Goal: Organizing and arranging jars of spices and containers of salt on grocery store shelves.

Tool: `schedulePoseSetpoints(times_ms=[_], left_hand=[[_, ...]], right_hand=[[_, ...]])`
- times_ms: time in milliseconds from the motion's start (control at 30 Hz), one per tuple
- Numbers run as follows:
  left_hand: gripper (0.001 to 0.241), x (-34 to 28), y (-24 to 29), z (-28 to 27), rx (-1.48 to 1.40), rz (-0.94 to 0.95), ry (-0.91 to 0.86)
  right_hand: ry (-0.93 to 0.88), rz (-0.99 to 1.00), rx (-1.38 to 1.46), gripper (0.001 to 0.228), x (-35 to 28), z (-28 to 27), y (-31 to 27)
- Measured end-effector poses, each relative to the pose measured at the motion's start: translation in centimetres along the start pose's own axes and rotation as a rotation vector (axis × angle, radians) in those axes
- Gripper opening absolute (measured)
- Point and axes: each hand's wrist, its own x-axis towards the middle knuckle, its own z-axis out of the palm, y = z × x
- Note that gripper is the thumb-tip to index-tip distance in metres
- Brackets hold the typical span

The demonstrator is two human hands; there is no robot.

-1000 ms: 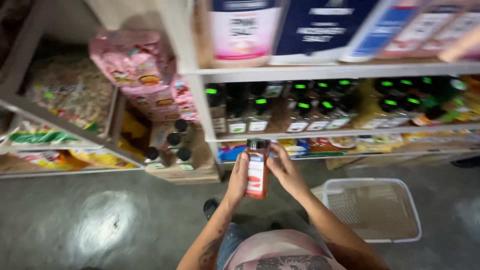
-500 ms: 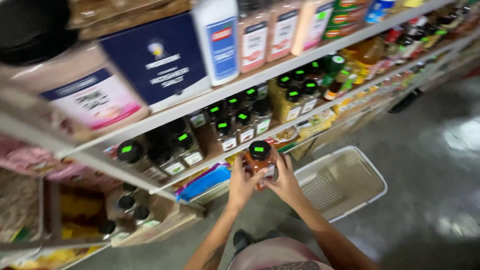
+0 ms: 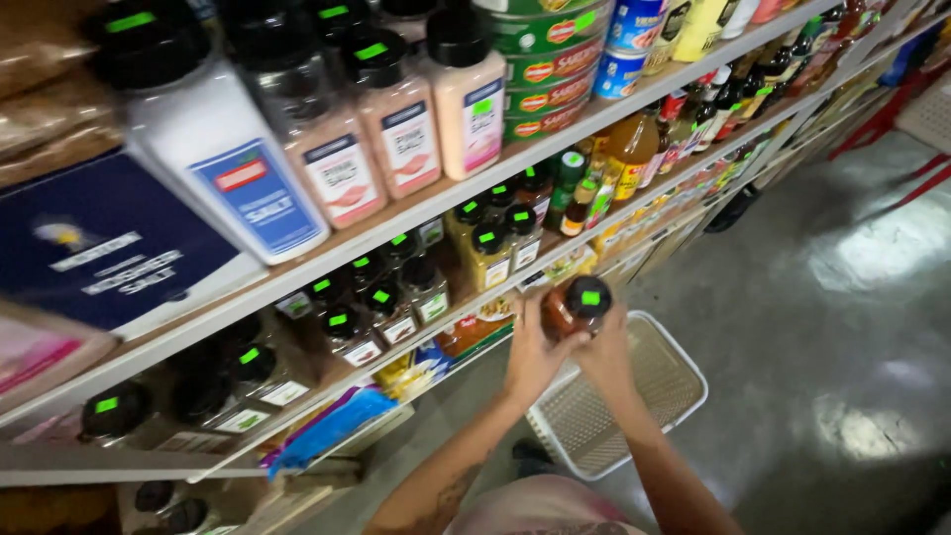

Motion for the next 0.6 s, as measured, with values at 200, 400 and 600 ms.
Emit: schedulePoseSetpoints(times_ms=[200,400,600], left_hand=[[0.087,4.2,-9.8,7.5,-0.275,-0.312,-0.137],[0.064,5.7,-24.6,10.5,-0.650,-0.594,0.265],[0.091,6.5,-20.6,6.5,-0.867,-0.700,0.590]], right_hand=[[0.137,-0.205,0.047,0.099,9.0,0.9,2.1],[0.137,-0.336,-0.021,0.105,14.3,4.4,5.3],[0.036,-0.249,0.143,0.108,16.0,6.2,5.0]])
